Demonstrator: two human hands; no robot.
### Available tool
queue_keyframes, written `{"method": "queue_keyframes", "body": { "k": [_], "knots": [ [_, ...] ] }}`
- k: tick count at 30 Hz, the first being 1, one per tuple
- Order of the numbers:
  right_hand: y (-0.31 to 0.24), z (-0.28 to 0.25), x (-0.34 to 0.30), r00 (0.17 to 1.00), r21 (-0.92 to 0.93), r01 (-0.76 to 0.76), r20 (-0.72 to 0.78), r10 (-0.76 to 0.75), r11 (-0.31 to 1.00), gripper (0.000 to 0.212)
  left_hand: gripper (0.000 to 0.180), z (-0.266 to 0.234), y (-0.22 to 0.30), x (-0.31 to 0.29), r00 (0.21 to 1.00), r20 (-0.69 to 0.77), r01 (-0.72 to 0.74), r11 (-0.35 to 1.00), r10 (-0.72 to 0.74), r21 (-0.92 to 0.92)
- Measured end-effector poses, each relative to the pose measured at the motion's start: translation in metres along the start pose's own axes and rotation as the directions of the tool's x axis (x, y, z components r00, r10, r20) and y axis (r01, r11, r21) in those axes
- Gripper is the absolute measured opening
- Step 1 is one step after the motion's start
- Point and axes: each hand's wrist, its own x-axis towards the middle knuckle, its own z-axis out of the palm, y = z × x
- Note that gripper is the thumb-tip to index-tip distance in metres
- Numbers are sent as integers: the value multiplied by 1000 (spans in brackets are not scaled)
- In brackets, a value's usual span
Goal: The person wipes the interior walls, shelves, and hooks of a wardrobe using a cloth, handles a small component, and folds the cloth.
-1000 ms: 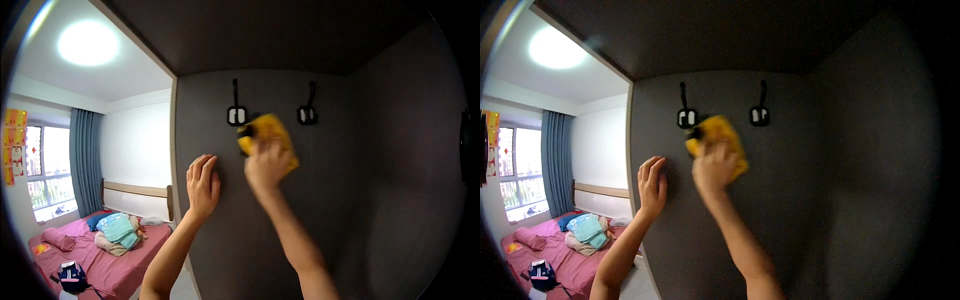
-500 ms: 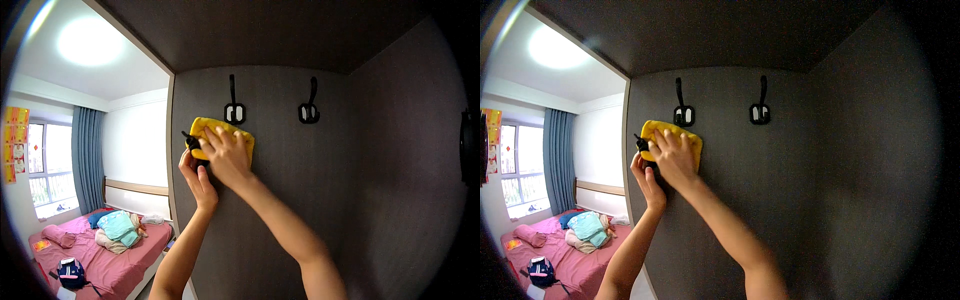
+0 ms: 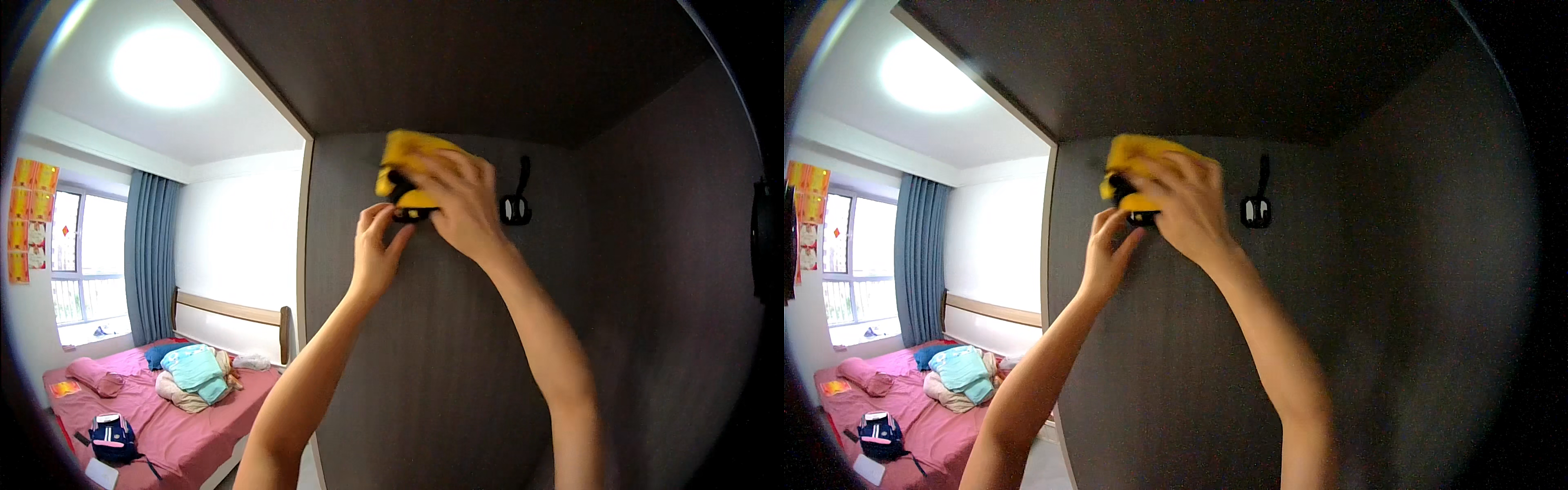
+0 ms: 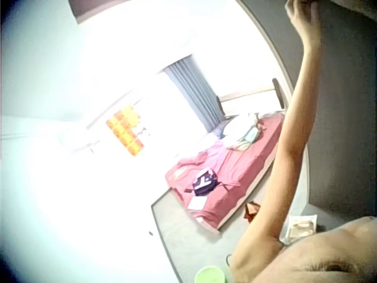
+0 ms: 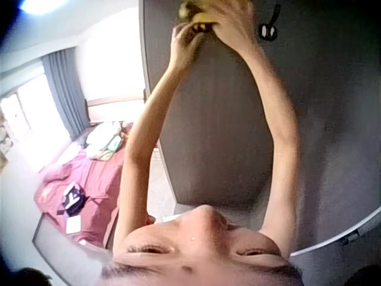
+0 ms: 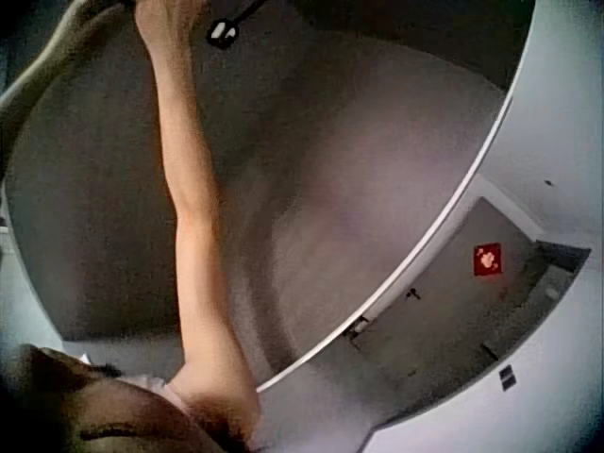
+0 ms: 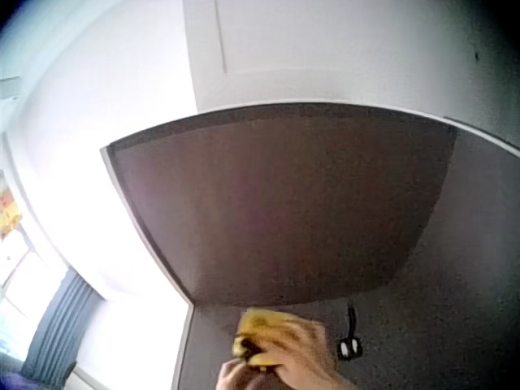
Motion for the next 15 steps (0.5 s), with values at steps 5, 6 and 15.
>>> {"method": "queue_keyframes", "body": {
  "k": [5, 6, 15],
  "knots": [
    [13, 27, 48, 979, -89, 28, 202, -10, 996, 37, 27, 14, -17, 18, 993, -34, 108, 985, -113, -137],
    [16, 19, 57, 921, -50, -312, 230, 315, 949, 37, 27, 17, -16, 18, 993, -47, 99, 981, -108, -167],
    [66, 33, 36, 391, 435, -900, 772, 502, 32, 44, 27, 19, -15, 16, 999, -28, 30, 992, -34, -119]
  ]
}}
